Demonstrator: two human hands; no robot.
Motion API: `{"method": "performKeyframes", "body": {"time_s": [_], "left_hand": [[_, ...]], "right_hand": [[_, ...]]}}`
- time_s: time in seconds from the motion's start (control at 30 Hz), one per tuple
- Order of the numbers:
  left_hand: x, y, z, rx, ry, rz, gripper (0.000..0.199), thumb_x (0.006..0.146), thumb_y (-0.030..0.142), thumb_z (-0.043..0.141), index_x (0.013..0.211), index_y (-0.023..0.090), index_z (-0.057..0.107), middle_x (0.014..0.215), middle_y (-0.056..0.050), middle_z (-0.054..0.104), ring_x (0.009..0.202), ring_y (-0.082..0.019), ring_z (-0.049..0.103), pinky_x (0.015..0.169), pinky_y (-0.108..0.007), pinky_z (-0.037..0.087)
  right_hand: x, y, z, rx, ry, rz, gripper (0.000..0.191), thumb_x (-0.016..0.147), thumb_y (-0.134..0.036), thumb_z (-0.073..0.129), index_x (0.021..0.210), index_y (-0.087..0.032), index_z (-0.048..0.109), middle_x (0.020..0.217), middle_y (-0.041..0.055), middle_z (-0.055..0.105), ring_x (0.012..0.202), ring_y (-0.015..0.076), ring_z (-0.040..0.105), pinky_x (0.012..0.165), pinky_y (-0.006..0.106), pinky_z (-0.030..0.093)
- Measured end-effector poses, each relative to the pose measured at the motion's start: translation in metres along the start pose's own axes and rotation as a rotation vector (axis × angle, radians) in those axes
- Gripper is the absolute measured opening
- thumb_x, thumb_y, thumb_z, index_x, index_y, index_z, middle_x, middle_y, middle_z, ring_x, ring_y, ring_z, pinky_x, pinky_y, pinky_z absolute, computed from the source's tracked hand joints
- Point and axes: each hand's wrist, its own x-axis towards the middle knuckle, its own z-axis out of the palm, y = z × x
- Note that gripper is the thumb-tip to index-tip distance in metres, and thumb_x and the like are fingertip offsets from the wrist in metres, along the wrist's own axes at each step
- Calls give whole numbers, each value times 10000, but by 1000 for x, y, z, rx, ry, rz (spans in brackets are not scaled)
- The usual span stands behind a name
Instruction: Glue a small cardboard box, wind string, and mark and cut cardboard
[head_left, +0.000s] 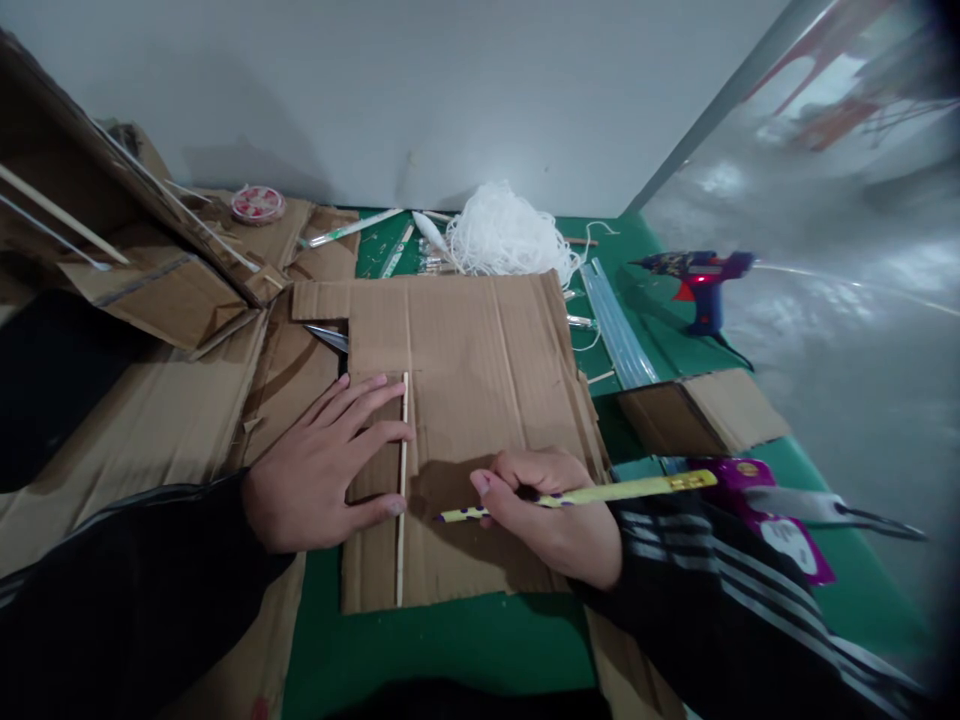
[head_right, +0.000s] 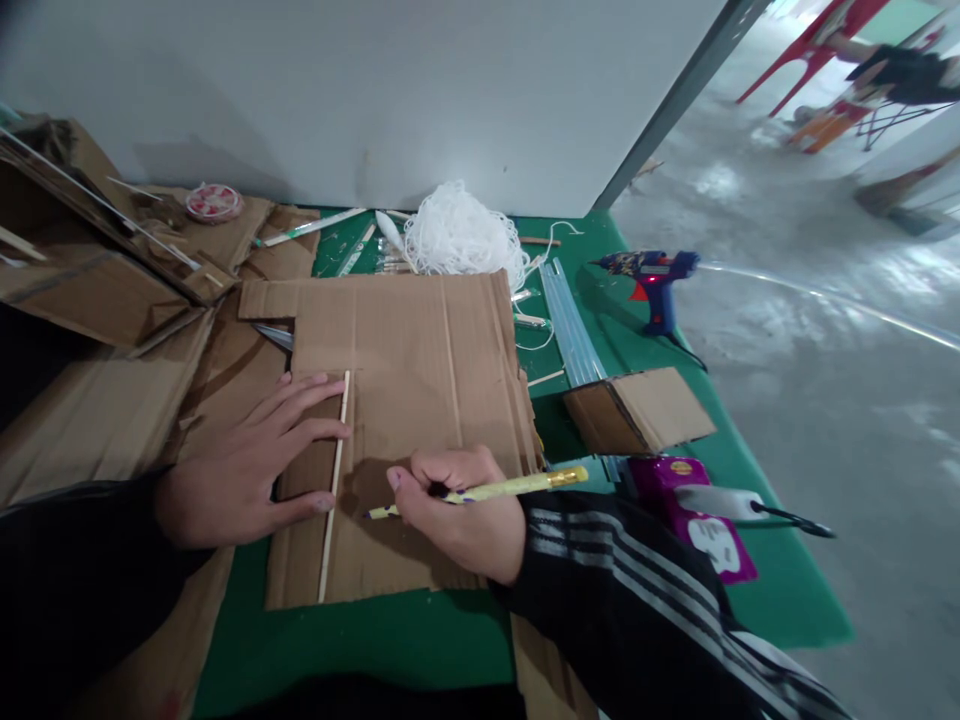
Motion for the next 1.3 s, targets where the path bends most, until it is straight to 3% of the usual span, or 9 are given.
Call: {"method": "performKeyframes", "body": {"time_s": [0.2, 0.57, 0.67, 0.77, 0.87, 1.03, 1.17, 1.3], "left_hand": [[0, -1, 0, 13, -4, -3, 509, 856, 592, 534, 1237, 255, 521, 1556, -78, 297, 1458, -301, 190, 1185, -553, 139], [0, 1, -2, 19, -2, -10, 513, 855, 596, 530, 1232, 248, 536, 1555, -88, 303, 1455, -310, 199, 1184, -560, 143], [0, 1, -2, 14, -3, -13, 521, 850, 603, 532, 1227, 243, 542, 1554, -92, 308, 1454, -315, 203, 1183, -561, 142], [0, 1, -2, 6, 2, -16, 523, 843, 603, 544, 1218, 239, 550, 1552, -91, 315, 1448, -325, 218, 1184, -560, 144], [0, 1, -2, -4, 12, -17, 510, 842, 586, 557, 1218, 241, 552, 1551, -84, 322, 1442, -329, 234, 1186, -556, 145], [1, 1, -2, -24, 13, -15, 510, 832, 585, 571, 1205, 238, 563, 1549, -83, 328, 1436, -343, 246, 1185, -568, 145], [1, 0, -2, -32, 12, -13, 514, 830, 586, 575, 1209, 239, 564, 1550, -85, 326, 1437, -345, 241, 1186, -570, 143], [1, 0, -2, -37, 20, -16, 513, 825, 585, 581, 1203, 239, 569, 1548, -85, 332, 1433, -352, 249, 1185, -575, 143]], "right_hand": [[-13, -12, -2, 44, 63, 183, 420, 886, -378, 563, 528, -192, 447, 507, 22, 647, 460, 114, 571, 423, 193, 364], [-19, 1, 5, -58, 114, 95, 397, 900, -349, 562, 545, -171, 559, 541, 24, 684, 429, 87, 528, 406, 191, 334], [-19, 1, 4, -102, 68, 10, 409, 899, -308, 550, 518, -161, 567, 455, -3, 589, 395, 67, 456, 402, 194, 299], [-19, 3, 5, -117, 41, -35, 414, 895, -293, 546, 503, -162, 549, 416, -25, 508, 378, 59, 403, 395, 200, 271], [-19, 4, 6, -111, 98, 12, 403, 904, -300, 545, 523, -169, 526, 446, -16, 548, 390, 63, 424, 399, 199, 283], [-18, 3, 5, -103, -3, -104, 425, 891, -261, 534, 483, -180, 446, 426, -30, 485, 398, 62, 405, 417, 210, 274], [-19, 2, 5, -134, 67, -30, 404, 898, -275, 531, 510, -182, 464, 438, -29, 490, 403, 64, 388, 418, 214, 270], [-19, 2, 5, -64, -44, -124, 438, 888, -253, 520, 485, -197, 356, 431, -27, 482, 403, 65, 389, 422, 219, 267]]}}
